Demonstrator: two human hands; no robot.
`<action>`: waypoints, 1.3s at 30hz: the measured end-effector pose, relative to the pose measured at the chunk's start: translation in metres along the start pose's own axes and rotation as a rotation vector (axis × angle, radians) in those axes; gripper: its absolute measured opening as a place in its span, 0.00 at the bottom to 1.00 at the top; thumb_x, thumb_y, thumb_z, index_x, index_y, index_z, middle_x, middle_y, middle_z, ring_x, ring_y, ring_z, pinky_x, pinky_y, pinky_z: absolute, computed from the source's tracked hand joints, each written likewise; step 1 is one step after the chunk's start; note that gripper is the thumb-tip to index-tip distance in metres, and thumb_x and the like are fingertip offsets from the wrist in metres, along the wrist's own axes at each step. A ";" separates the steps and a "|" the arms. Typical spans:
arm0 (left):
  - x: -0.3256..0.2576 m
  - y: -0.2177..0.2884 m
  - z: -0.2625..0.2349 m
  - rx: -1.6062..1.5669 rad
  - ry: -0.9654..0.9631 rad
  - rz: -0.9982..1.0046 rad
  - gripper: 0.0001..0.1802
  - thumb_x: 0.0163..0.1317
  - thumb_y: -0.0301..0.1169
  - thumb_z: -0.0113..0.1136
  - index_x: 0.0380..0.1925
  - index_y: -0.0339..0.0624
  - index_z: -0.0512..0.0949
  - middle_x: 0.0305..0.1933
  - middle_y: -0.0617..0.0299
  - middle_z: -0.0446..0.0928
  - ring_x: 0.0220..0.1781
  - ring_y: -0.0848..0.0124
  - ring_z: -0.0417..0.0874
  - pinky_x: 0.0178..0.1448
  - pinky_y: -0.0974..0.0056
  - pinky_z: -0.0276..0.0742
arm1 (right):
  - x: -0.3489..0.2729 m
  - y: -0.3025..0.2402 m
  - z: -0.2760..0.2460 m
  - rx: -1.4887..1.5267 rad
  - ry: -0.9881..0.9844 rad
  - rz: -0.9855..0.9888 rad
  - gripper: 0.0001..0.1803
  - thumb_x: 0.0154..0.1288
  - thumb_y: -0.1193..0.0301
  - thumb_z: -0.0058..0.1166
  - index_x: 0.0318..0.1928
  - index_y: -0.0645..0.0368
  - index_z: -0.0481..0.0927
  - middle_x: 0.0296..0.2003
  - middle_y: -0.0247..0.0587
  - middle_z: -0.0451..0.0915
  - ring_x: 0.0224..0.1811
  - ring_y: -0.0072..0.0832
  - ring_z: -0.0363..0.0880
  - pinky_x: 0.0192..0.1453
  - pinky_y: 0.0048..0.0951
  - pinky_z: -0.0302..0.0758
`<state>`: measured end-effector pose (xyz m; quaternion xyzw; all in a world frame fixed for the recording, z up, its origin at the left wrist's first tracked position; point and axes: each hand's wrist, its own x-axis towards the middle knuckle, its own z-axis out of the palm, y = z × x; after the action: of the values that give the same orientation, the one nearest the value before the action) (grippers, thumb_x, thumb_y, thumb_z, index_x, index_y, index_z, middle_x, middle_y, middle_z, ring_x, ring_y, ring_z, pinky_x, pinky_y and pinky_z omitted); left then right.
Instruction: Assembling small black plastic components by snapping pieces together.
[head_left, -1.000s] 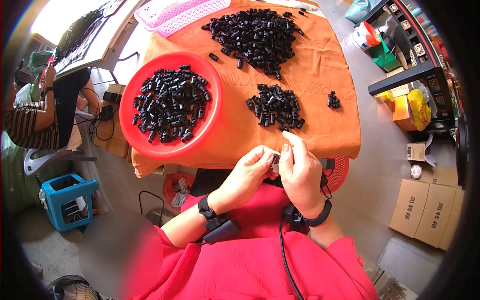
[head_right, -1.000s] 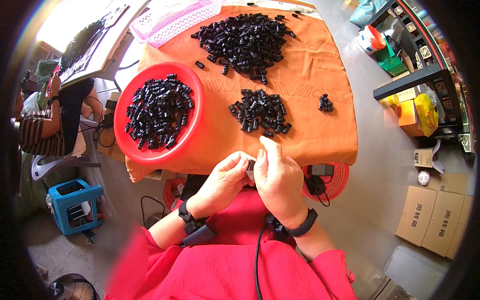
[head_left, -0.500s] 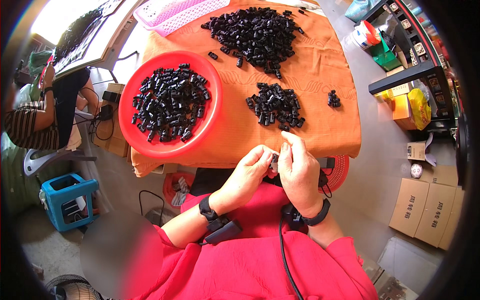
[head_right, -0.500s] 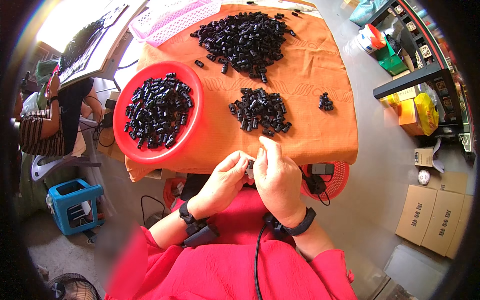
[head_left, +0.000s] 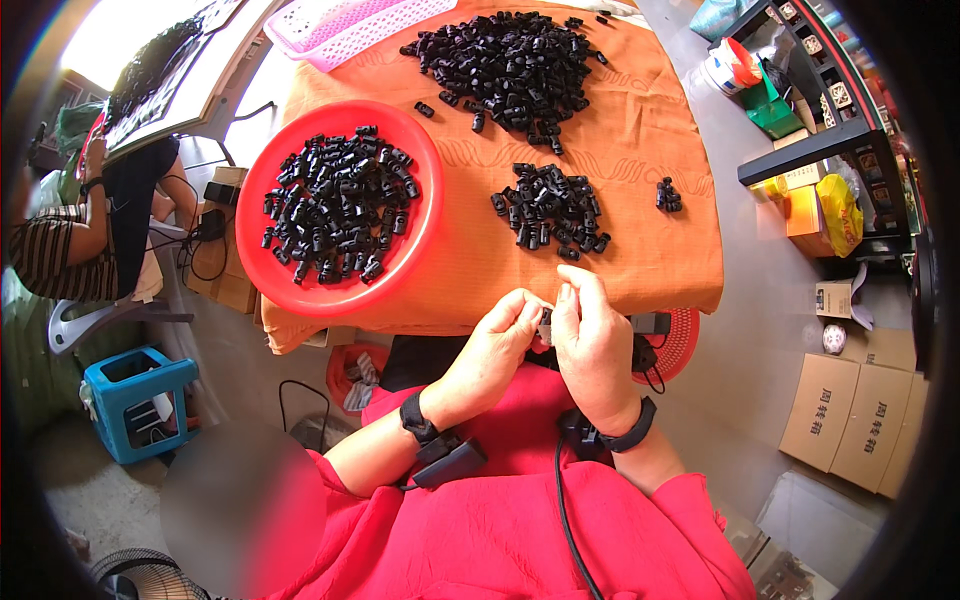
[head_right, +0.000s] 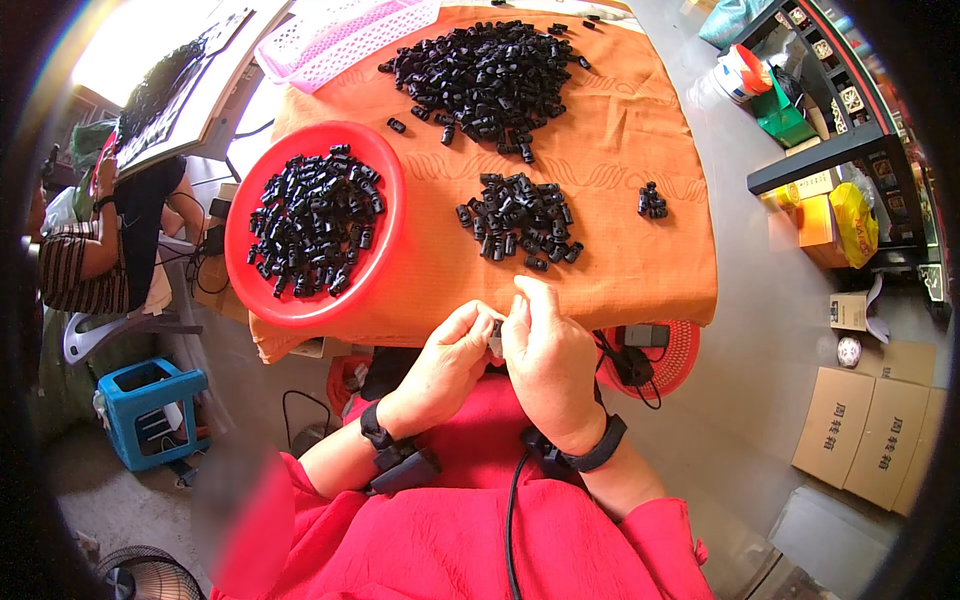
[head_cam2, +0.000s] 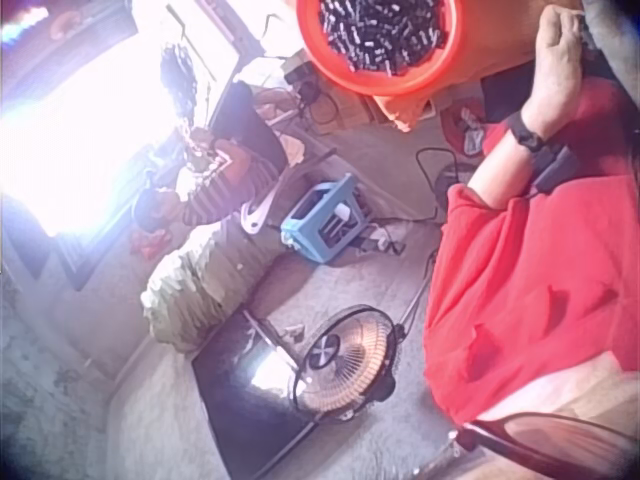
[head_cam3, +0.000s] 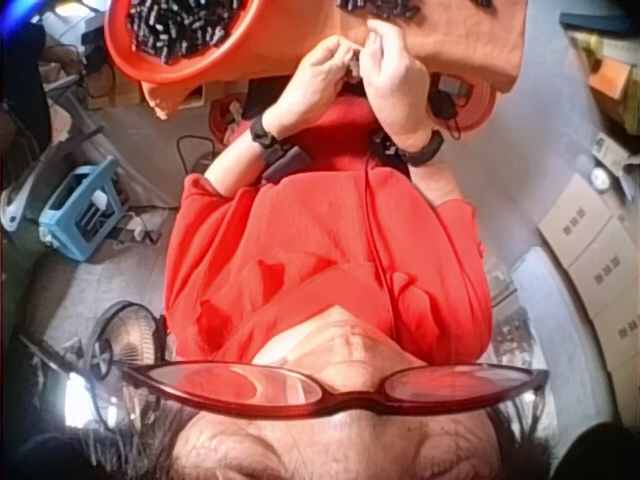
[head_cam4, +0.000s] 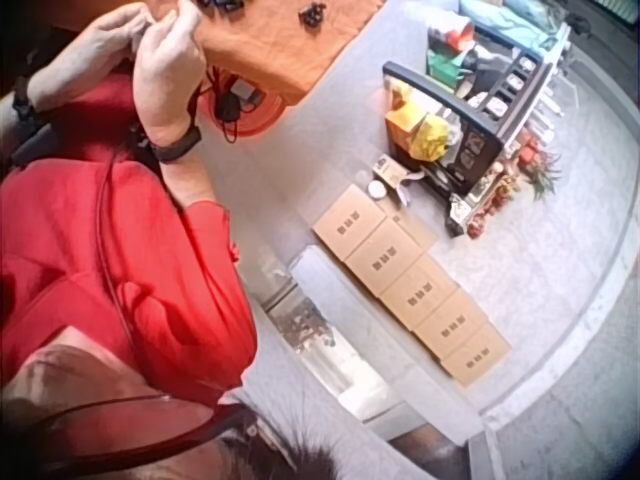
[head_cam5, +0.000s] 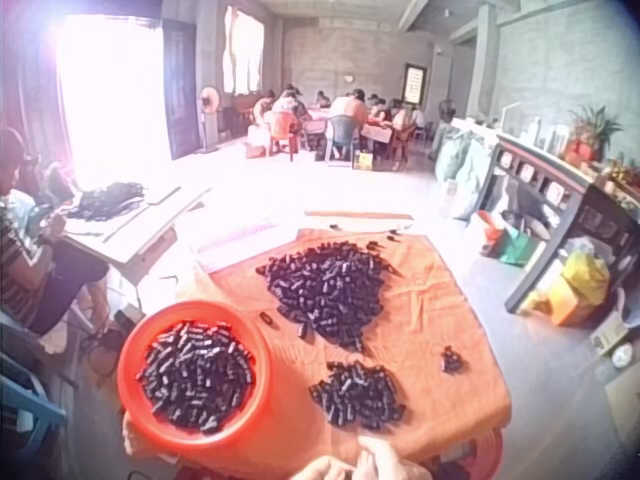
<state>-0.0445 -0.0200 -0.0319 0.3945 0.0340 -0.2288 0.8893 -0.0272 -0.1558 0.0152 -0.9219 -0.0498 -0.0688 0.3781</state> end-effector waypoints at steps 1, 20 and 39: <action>0.000 0.000 0.001 -0.039 0.007 -0.017 0.10 0.80 0.35 0.45 0.43 0.43 0.73 0.38 0.68 0.72 0.41 0.76 0.70 0.50 0.67 0.67 | 0.000 0.000 0.001 0.000 0.000 0.000 0.11 0.71 0.74 0.53 0.51 0.60 0.77 0.21 0.50 0.80 0.24 0.45 0.82 0.29 0.45 0.75; 0.001 0.012 0.010 -0.072 0.064 -0.167 0.13 0.80 0.37 0.46 0.42 0.40 0.74 0.37 0.67 0.73 0.39 0.76 0.69 0.49 0.68 0.68 | 0.011 0.007 -0.019 0.106 0.242 0.000 0.08 0.76 0.77 0.49 0.51 0.63 0.77 0.22 0.41 0.77 0.20 0.26 0.77 0.25 0.30 0.73; 0.001 0.005 0.003 -0.116 -0.037 -0.101 0.12 0.79 0.37 0.47 0.44 0.40 0.75 0.36 0.66 0.73 0.39 0.75 0.70 0.50 0.66 0.68 | -0.003 0.007 -0.008 0.035 -0.029 -0.006 0.07 0.70 0.76 0.54 0.47 0.60 0.78 0.21 0.48 0.80 0.24 0.42 0.83 0.27 0.40 0.75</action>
<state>-0.0417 -0.0192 -0.0263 0.3356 0.0507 -0.2783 0.8985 -0.0299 -0.1663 0.0158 -0.9159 -0.0595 -0.0557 0.3930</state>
